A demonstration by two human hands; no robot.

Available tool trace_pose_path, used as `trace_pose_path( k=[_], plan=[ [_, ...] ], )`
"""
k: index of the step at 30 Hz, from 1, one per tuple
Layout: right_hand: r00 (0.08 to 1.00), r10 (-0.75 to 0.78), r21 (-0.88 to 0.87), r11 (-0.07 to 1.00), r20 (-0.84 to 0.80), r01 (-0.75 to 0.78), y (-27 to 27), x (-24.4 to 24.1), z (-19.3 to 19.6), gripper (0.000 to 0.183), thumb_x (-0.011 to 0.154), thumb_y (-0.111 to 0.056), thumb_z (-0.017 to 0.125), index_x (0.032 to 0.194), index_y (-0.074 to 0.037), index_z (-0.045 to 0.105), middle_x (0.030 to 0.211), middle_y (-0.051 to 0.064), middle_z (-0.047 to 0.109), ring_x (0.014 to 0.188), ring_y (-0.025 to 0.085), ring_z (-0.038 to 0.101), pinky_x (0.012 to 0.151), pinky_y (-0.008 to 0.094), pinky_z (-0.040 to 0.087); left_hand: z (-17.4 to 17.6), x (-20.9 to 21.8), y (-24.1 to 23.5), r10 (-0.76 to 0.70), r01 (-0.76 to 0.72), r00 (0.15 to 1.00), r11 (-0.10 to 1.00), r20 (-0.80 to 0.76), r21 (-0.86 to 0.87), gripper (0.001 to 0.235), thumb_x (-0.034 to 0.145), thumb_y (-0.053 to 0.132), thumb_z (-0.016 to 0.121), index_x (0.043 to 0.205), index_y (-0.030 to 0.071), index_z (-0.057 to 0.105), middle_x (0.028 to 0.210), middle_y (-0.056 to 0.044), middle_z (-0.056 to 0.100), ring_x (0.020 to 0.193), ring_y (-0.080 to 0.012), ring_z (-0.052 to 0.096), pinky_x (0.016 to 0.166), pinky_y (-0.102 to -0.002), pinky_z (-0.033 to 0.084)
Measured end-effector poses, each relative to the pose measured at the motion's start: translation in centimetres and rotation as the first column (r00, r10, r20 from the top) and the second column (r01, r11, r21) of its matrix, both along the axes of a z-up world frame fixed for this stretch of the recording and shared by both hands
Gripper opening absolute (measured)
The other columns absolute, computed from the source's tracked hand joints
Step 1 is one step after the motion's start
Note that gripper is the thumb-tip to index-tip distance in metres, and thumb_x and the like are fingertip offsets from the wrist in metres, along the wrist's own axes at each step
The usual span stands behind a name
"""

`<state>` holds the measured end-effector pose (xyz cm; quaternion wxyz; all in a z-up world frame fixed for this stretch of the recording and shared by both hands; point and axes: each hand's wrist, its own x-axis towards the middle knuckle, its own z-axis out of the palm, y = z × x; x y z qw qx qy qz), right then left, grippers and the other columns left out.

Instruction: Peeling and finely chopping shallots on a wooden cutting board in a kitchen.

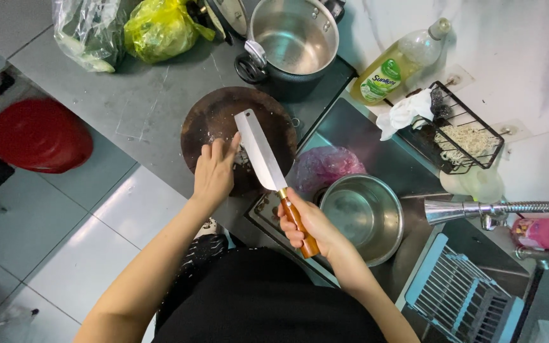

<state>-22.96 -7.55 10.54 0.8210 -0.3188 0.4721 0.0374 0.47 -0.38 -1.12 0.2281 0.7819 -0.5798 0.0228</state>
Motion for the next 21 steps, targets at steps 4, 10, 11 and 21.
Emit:
trace_pose_path(
  k=[4, 10, 11, 21],
  plan=[
    [0.995, 0.061, -0.3, 0.95, -0.078, -0.081, 0.0, -2.0, -5.2, 0.052, 0.102, -0.055, 0.048, 0.106, -0.004, 0.058, 0.065, -0.001, 0.052, 0.047, 0.012, 0.048, 0.04, 0.029, 0.04, -0.2, -0.3, -1.1, -0.043, 0.036, 0.993, 0.997, -0.109, -0.067, 0.075, 0.076, 0.002, 0.069, 0.147, 0.011, 0.047, 0.123, -0.016, 0.051, 0.106, -0.0333, 0.052, 0.085, -0.041, 0.052],
    [0.798, 0.047, -0.786, 0.149, -0.601, -0.6, 0.6, -1.4, -3.1, 0.058, 0.096, -0.042, 0.063, 0.145, -0.013, 0.051, 0.109, 0.01, 0.066, 0.091, 0.033, 0.073, 0.074, 0.047, 0.059, 1.4, -4.0, -0.6, 0.114, -0.151, 0.975, 0.97, -0.193, -0.19, 0.089, 0.083, -0.01, 0.068, 0.165, 0.011, 0.039, 0.128, -0.022, 0.048, 0.104, -0.0315, 0.052, 0.079, -0.036, 0.051],
    [0.765, 0.029, -0.758, 0.111, -0.644, -0.643, 0.7, -1.0, -2.1, 0.057, 0.094, -0.04, 0.065, 0.145, -0.017, 0.053, 0.108, 0.01, 0.065, 0.089, 0.033, 0.072, 0.074, 0.047, 0.058, 3.4, -4.9, -0.2, -0.012, -0.012, 0.995, 0.972, -0.102, -0.233, 0.093, 0.076, -0.008, 0.068, 0.16, 0.022, 0.04, 0.126, -0.021, 0.049, 0.105, -0.0315, 0.052, 0.082, -0.038, 0.05],
    [0.667, 0.084, -0.666, 0.047, -0.74, -0.745, 0.8, -2.0, 2.5, 0.057, 0.091, -0.036, 0.07, 0.143, -0.021, 0.055, 0.1, 0.007, 0.064, 0.082, 0.025, 0.072, 0.071, 0.04, 0.061, -1.2, -2.1, -0.7, -0.144, 0.128, 0.947, 0.989, 0.286, 0.075, 0.094, 0.088, -0.012, 0.06, 0.162, 0.044, 0.044, 0.116, -0.011, 0.053, 0.091, -0.022, 0.047, 0.071, -0.03, 0.045]
  ],
)
